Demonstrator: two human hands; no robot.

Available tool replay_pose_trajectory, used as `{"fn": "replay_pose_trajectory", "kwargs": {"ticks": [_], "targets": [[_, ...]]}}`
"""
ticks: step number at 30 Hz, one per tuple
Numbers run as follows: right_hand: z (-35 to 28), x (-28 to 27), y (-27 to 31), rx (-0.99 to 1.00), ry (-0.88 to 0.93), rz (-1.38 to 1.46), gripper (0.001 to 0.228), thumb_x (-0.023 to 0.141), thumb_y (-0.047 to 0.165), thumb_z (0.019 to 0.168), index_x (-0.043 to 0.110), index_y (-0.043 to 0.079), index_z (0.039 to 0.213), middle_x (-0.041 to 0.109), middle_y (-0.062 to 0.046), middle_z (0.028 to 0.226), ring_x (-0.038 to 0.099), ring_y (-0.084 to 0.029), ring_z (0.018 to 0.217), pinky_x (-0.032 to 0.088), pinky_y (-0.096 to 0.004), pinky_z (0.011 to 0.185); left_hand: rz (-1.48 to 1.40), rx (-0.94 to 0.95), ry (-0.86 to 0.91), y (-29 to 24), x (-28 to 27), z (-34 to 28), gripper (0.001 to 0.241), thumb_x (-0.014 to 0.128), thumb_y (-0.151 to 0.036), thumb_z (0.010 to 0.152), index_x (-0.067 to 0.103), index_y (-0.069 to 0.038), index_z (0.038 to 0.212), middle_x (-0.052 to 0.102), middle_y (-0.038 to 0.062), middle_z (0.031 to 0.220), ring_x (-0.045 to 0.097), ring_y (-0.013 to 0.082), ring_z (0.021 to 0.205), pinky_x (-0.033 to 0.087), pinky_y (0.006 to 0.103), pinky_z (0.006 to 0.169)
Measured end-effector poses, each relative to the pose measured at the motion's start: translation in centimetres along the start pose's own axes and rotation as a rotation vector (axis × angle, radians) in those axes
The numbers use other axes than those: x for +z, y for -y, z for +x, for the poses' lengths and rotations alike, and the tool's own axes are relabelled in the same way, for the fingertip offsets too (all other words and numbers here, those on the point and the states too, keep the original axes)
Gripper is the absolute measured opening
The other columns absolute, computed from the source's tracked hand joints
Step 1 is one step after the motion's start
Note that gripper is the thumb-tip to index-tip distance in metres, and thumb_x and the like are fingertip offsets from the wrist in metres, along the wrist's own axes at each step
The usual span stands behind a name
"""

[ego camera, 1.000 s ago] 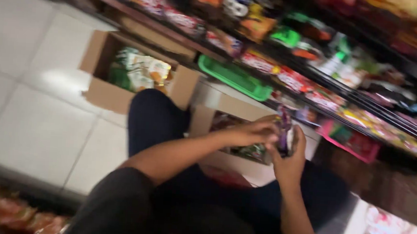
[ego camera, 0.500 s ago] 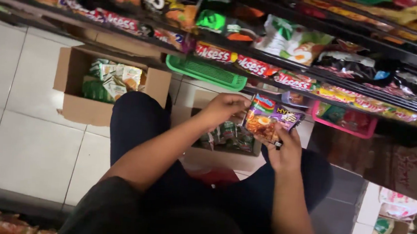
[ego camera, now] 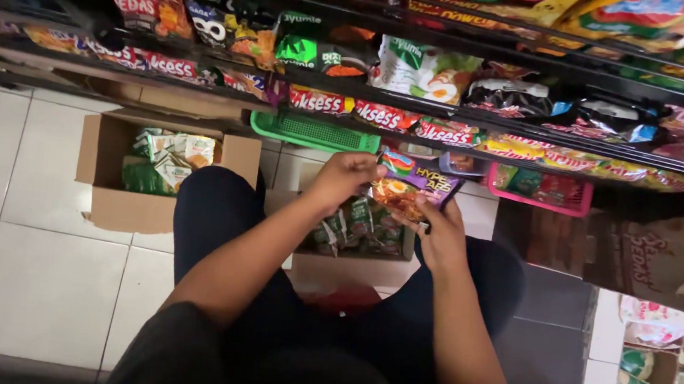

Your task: The recorder scans individual packets of instant noodles and places them onto grocery store shelves.

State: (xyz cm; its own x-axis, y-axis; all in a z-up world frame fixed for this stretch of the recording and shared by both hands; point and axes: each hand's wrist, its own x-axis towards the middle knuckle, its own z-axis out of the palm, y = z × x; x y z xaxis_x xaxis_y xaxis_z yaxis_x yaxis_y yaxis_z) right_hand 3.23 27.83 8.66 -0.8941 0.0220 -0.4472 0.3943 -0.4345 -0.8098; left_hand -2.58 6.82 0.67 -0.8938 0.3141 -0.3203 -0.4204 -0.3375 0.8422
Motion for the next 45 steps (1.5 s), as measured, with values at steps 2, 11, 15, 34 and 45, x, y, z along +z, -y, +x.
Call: {"fn": "replay_pose_trajectory", "kwargs": {"ticks": [2,11,15,34,45], "targets": [[-0.3,0.6,0.0,-0.004,0.007,-0.054,0.038,0.064,0.007,0.093,0.056,0.008,0.13,0.067,-0.007,0.12,0.068,-0.026,0.11,0.061,-0.051,0.09,0.037,0.023,-0.029,-1.8,0.6,-1.0,0.022,0.079,-0.024,0.093,0.074,-0.003,0.1,0.069,-0.003,0.085,0.057,0.0062,0.074,0.045,0.0241,0.064],[-0.2,-2.6,-3.6,-0.299,0.093,-0.552,0.036,0.08,0.017,0.089,0.066,0.002,0.118,0.071,-0.003,0.109,0.065,-0.013,0.099,0.055,-0.03,0.088,0.194,0.155,-0.073,-1.5,-1.3,-4.0,0.028,0.078,-0.026,0.092,0.074,-0.003,0.107,0.071,-0.001,0.084,0.062,0.008,0.074,0.051,0.0261,0.065],[-3.4,-1.0,-0.6,-0.254,0.139,-0.568,0.042,0.081,0.02,0.087,0.069,0.0,0.122,0.074,-0.006,0.109,0.066,-0.013,0.096,0.056,-0.031,0.087,0.202,0.192,-0.005,-2.7,-0.8,-5.6,0.026,0.076,-0.021,0.091,0.074,-0.002,0.109,0.075,0.001,0.089,0.067,0.0084,0.079,0.053,0.0254,0.071],[-14.3,10.3,43.7,-1.608,0.021,-0.566,0.045,0.079,-0.008,0.091,0.062,0.0,0.132,0.068,-0.007,0.127,0.067,-0.016,0.12,0.054,-0.031,0.109,0.774,1.227,0.217,-36.7,16.5,-17.7,0.026,0.069,-0.021,0.099,0.068,-0.006,0.121,0.066,0.012,0.14,0.063,0.0249,0.132,0.049,0.0387,0.11],[-7.6,14.0,48.8,-1.23,-0.107,-1.151,0.054,0.093,0.027,0.073,0.072,0.007,0.119,0.077,-0.012,0.104,0.069,-0.021,0.095,0.053,-0.035,0.087,0.707,1.054,0.313,-35.2,15.2,-18.5,0.02,0.069,-0.017,0.097,0.071,-0.007,0.114,0.06,0.012,0.143,0.06,0.0243,0.133,0.054,0.0378,0.107]]}}
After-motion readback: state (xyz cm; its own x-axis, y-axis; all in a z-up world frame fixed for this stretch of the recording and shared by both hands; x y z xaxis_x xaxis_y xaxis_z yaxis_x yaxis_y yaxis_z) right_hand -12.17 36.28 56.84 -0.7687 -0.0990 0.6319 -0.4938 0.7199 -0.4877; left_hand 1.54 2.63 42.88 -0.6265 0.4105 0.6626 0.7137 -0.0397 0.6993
